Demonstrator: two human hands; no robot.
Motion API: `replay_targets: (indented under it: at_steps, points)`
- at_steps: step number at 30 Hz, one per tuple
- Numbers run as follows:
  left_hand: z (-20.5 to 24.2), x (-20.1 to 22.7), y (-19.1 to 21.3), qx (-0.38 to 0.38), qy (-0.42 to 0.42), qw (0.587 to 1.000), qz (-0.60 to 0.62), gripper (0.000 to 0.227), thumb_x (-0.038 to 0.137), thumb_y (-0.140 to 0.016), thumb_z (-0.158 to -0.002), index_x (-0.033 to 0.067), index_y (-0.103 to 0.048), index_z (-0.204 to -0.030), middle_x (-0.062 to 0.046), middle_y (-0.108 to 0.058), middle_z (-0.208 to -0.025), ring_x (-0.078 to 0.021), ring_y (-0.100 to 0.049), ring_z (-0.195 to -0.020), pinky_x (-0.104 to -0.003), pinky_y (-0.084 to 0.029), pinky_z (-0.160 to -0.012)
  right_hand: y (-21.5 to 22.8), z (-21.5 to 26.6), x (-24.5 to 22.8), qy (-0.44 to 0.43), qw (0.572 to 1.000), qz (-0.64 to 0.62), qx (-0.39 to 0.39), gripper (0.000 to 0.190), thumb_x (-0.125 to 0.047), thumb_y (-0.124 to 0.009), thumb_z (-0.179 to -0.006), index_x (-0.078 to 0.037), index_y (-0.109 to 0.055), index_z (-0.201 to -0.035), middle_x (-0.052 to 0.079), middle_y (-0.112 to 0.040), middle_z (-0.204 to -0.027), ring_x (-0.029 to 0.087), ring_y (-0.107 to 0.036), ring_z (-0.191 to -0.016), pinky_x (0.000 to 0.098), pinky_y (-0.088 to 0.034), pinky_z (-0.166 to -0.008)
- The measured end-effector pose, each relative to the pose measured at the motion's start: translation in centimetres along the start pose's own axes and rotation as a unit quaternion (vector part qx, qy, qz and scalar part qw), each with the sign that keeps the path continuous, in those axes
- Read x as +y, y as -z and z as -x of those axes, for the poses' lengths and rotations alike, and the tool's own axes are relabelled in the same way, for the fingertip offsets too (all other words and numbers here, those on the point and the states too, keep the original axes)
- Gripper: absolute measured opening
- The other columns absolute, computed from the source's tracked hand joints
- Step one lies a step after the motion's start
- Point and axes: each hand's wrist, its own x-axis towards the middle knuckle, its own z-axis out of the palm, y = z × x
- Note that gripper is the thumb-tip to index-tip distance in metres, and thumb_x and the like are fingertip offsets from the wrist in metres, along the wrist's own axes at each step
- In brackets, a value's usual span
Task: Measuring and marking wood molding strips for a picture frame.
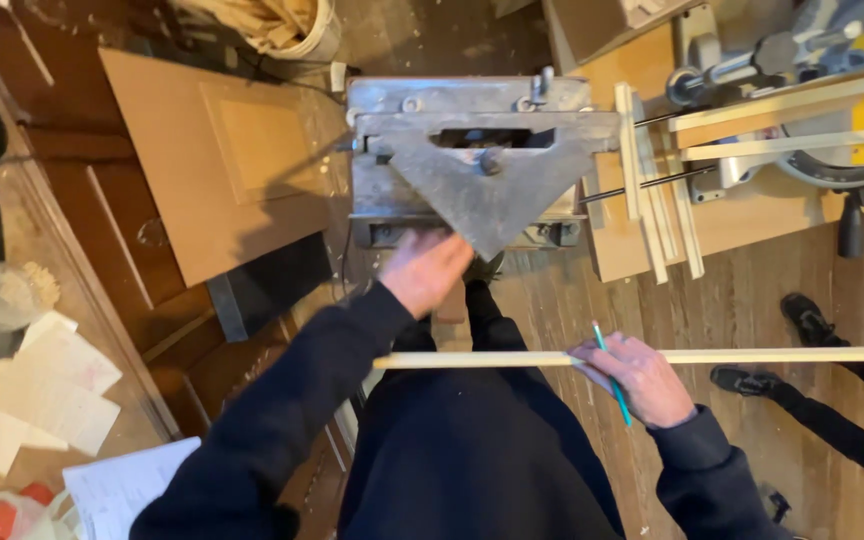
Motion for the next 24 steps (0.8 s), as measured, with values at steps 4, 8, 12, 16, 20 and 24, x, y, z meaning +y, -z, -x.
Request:
replay_targets:
  at_steps: [4,8,12,16,20,24]
  points:
    - [-1.1,5.5,-4.2,0.056,0.028,0.997,-0.051,0.051,0.019,-0.062,-0.102,0.0108,-0.062,-0.152,-0.01,-0.061,-0.124,-0.0274,-0.059,-0.112,-0.041,-0.051,-0.096,-0.2,0.6,0.1,0.017,1.0,-0.005,-0.017,0.026,-0.017,-0.076,-0.082,-0.013,-0.075,-0.107,0.004,-0.071,-0.089,0.026,-0.066,-0.08,0.0381,-0.054,-0.071]
    - [-6.6,7.2,-3.7,0.029,0.166,0.986,-0.003,0.058,0.04,-0.065,-0.093,0.0032,-0.06,-0.137,-0.018,-0.065,-0.123,-0.036,-0.06,-0.108,-0.05,-0.048,-0.088,-0.6,0.7,0.6,0.028,0.999,-0.019,-0.017,0.026,-0.016,-0.075,-0.082,-0.013,-0.075,-0.108,0.005,-0.069,-0.088,0.027,-0.066,-0.081,0.039,-0.054,-0.071]
    - [-8.4,6.5,-6.4,-0.048,0.266,0.958,0.095,0.054,0.042,-0.067,-0.091,0.001,-0.061,-0.126,-0.02,-0.065,-0.121,-0.0419,-0.06,-0.115,-0.053,-0.047,-0.098,-0.7,0.9,0.8,0.017,0.999,-0.027,-0.001,0.021,-0.016,-0.075,-0.084,-0.013,-0.074,-0.104,0.004,-0.072,-0.09,0.027,-0.067,-0.08,0.0387,-0.053,-0.07]
    - [-8.2,6.5,-7.9,-0.026,0.265,0.962,0.068,0.048,0.04,-0.068,-0.088,0.0041,-0.064,-0.121,-0.02,-0.066,-0.121,-0.0419,-0.06,-0.115,-0.053,-0.047,-0.1,-0.3,0.6,1.1,0.04,0.998,-0.041,0.01,0.024,-0.016,-0.075,-0.082,-0.012,-0.075,-0.106,0.005,-0.071,-0.093,0.027,-0.067,-0.081,0.0382,-0.054,-0.071]
    - [-8.1,7.8,-7.8,0.003,0.287,0.958,0.009,0.055,0.044,-0.068,-0.085,0.0007,-0.064,-0.119,-0.022,-0.065,-0.123,-0.0424,-0.06,-0.115,-0.053,-0.046,-0.099,0.3,0.7,1.6,0.025,0.999,-0.014,-0.012,0.025,-0.017,-0.076,-0.082,-0.011,-0.075,-0.106,0.005,-0.071,-0.091,0.027,-0.067,-0.082,0.0391,-0.054,-0.071]
    - [-8.4,7.9,-7.5,-0.105,0.338,0.933,0.059,0.054,0.048,-0.064,-0.095,0.0026,-0.063,-0.124,-0.02,-0.062,-0.13,-0.0413,-0.057,-0.122,-0.053,-0.045,-0.105,0.8,0.2,1.9,0.048,0.998,-0.024,-0.011,0.023,-0.016,-0.075,-0.083,-0.01,-0.073,-0.106,0.005,-0.073,-0.096,0.027,-0.069,-0.087,0.0384,-0.055,-0.074]
